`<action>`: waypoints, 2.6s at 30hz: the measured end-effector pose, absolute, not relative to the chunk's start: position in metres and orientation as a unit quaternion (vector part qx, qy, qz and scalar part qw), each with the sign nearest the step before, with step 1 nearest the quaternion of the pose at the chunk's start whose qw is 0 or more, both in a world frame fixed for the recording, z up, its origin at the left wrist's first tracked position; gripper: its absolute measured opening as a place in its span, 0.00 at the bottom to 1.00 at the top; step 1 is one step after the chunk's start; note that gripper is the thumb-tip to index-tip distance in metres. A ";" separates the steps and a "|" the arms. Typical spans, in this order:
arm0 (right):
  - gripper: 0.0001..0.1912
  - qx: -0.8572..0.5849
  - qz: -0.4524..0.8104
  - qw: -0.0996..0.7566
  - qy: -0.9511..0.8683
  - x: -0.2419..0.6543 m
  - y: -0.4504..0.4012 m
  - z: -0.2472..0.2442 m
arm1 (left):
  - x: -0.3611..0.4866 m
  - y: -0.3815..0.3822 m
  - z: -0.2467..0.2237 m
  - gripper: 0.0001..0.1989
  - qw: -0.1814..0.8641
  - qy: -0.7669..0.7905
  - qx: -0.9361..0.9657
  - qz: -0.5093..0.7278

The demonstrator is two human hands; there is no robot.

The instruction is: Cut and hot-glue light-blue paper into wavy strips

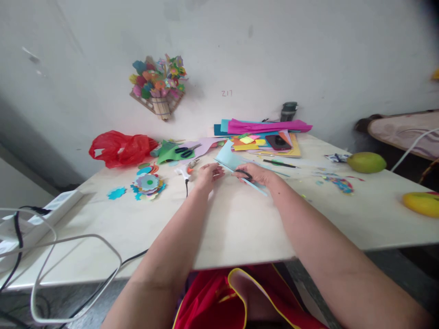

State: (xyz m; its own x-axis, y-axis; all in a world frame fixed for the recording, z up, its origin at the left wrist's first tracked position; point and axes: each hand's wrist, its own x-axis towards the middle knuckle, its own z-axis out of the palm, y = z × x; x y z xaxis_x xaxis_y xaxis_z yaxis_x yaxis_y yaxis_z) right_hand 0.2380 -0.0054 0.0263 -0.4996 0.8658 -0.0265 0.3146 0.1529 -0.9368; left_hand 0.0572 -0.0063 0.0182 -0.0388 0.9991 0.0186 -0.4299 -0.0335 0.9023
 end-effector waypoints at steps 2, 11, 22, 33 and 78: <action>0.14 -0.416 0.500 0.278 -0.707 0.238 -0.005 0.026 | 0.057 -0.007 0.019 0.06 0.581 0.381 0.380 0.611; 0.17 -0.389 0.513 0.278 -0.713 0.242 -0.001 0.021 | 0.055 -0.007 0.016 0.04 0.581 0.392 0.417 0.579; 0.19 -0.389 0.499 0.263 -0.729 0.243 0.003 0.018 | 0.059 -0.005 0.010 0.04 0.589 0.373 0.432 0.572; 0.18 -0.397 0.487 0.279 -0.726 0.238 -0.003 0.024 | 0.059 -0.005 0.011 0.02 0.595 0.371 0.421 0.576; 0.19 -0.404 0.482 0.341 -0.699 0.230 0.004 0.018 | 0.056 -0.008 0.019 0.05 0.577 0.386 0.393 0.603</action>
